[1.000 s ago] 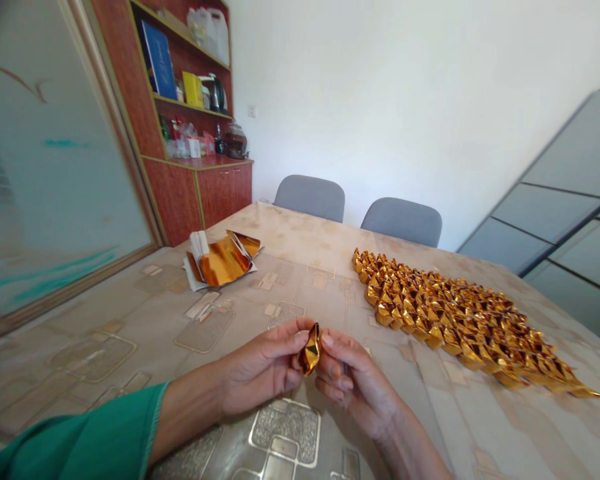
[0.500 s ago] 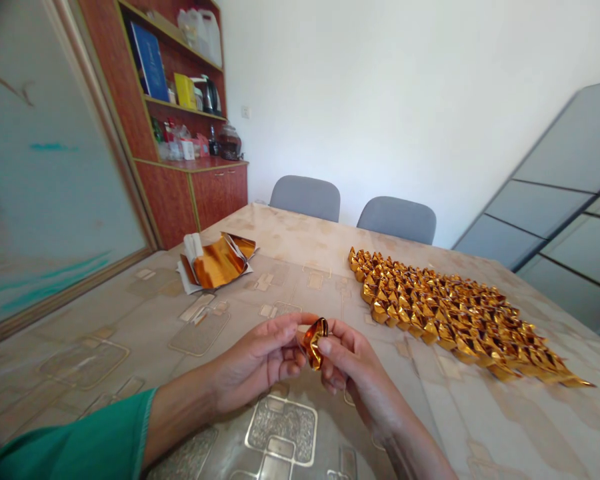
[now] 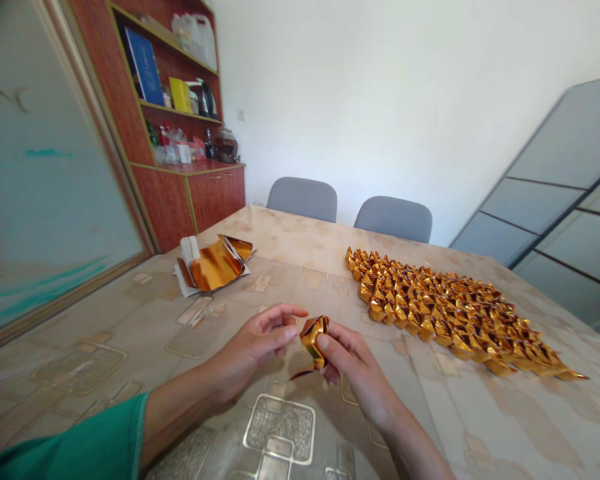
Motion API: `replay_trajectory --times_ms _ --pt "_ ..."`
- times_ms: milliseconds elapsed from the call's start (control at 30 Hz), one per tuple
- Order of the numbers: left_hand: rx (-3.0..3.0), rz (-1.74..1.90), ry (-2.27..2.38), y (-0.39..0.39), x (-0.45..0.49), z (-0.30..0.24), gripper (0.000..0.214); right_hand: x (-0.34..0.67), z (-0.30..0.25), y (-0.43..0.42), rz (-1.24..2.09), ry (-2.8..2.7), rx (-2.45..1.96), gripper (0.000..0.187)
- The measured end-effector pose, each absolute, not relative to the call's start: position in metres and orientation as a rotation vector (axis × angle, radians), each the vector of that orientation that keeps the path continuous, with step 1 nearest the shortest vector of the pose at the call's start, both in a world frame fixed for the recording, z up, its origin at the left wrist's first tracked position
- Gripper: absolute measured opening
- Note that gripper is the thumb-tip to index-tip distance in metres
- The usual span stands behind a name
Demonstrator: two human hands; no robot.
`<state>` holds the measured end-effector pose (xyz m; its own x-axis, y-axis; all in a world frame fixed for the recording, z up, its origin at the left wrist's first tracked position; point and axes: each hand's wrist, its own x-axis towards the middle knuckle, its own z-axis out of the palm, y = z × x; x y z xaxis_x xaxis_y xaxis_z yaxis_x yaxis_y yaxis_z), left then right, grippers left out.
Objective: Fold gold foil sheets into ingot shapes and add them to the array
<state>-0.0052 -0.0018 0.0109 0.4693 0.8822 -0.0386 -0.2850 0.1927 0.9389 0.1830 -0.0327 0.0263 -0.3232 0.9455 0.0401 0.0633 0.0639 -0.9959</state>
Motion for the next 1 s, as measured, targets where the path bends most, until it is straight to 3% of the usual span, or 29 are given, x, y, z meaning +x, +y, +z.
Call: replay_trajectory --times_ms 267,400,800,1000 --pt "1.073 0.888 0.546 -0.002 -0.005 0.009 0.03 0.178 0.03 -0.035 1.473 -1.55 -1.039 0.035" --pt "1.07 0.998 0.634 -0.004 -0.003 0.012 0.021 0.175 0.031 -0.032 1.408 -1.537 -1.097 0.038" --pt "1.076 1.027 0.754 -0.007 0.001 0.014 0.022 0.169 0.028 -0.032 1.132 -1.616 -1.243 0.038" --pt "1.051 1.029 0.781 -0.01 0.002 0.015 0.019 0.163 0.022 -0.032 1.178 -1.533 -1.221 0.04"
